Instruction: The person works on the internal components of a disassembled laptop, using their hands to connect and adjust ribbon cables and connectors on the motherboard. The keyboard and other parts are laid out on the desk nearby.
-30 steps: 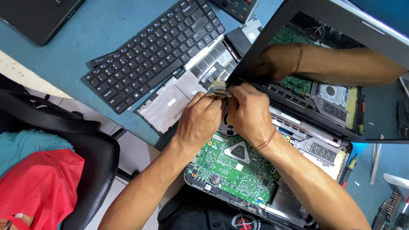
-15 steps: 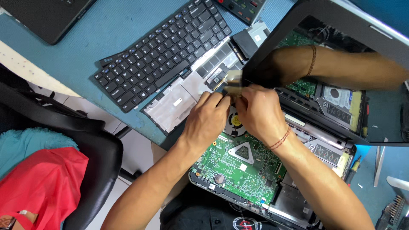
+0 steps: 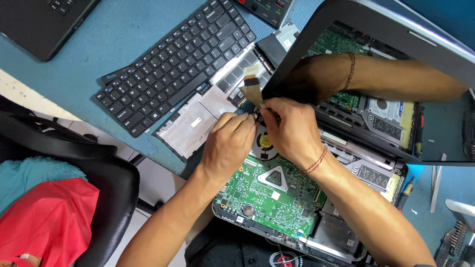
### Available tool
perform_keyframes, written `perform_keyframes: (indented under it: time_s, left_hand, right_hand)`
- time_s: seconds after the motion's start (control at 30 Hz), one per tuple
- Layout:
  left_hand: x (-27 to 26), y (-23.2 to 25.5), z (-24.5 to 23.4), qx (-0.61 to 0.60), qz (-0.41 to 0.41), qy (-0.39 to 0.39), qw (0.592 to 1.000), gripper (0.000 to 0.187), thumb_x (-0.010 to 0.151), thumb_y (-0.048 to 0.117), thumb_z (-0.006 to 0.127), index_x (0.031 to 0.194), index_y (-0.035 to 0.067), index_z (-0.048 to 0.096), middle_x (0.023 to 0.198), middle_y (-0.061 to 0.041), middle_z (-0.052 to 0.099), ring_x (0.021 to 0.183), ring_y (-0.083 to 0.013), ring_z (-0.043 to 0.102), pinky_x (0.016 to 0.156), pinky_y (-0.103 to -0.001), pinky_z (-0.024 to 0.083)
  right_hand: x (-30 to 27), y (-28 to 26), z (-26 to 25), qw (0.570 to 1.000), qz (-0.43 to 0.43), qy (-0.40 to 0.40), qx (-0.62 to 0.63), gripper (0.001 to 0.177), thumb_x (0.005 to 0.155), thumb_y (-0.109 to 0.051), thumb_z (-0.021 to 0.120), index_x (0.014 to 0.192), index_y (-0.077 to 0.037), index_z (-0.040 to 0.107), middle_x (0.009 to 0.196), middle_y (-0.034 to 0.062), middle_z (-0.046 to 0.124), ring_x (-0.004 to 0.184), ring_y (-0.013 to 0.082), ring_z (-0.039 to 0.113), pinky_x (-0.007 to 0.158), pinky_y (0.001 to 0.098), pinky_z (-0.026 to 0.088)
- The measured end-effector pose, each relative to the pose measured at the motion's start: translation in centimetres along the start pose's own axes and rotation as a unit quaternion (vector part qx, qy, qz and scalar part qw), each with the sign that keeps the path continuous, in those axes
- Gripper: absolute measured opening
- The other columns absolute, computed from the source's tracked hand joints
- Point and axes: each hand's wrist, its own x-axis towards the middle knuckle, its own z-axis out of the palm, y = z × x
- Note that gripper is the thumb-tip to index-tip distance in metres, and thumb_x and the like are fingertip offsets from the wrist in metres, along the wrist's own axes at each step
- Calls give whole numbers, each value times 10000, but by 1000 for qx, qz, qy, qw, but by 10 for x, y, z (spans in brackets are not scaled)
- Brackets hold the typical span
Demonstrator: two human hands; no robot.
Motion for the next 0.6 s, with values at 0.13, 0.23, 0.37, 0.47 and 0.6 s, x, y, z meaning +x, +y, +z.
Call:
perform_keyframes:
  time_s: [0.13, 0.23, 0.37, 0.47, 0.6]
  left_hand:
    - [0, -1, -2, -19, -18, -5, 1000, 130, 900, 52, 562, 927, -7, 675, 826, -135, 648, 780, -243, 640, 670, -299, 535]
    - [4, -5, -2, -70, -106, -37, 991, 175, 792, 63, 686, 961, 21, 665, 833, -103, 648, 779, -239, 636, 640, -307, 547]
    - [30, 0, -21, -238, -262, -80, 932, 273, 748, 82, 703, 990, -26, 639, 891, -161, 635, 701, -277, 627, 539, -322, 544]
    - [33, -2, -15, -288, -295, -68, 909, 259, 730, 78, 734, 948, -43, 662, 919, -169, 636, 676, -242, 617, 517, -295, 535]
    - [37, -1, -16, -283, -386, -87, 874, 119, 800, 103, 686, 872, 16, 725, 757, -85, 696, 597, -187, 669, 456, -294, 535]
  right_hand:
    - [7, -6, -1, 1000, 5, -8, 21, 79, 857, -48, 638, 888, -4, 695, 618, 123, 634, 536, 283, 637, 439, 332, 491]
    - [9, -8, -5, 999, 6, -31, 20, 110, 867, -48, 639, 936, -29, 722, 634, 124, 651, 555, 300, 649, 448, 345, 499]
    - [4, -8, -9, 999, 27, -40, 25, 142, 878, -59, 633, 981, -46, 730, 633, 139, 662, 578, 326, 659, 443, 350, 503]
    - [-4, -5, -10, 997, 54, -45, 11, 182, 862, -61, 640, 1027, -17, 704, 638, 161, 658, 590, 351, 655, 433, 392, 502]
    - [-13, -1, -13, 991, 101, -84, 5, 291, 832, -94, 659, 1117, -37, 681, 610, 101, 651, 553, 279, 641, 488, 387, 510]
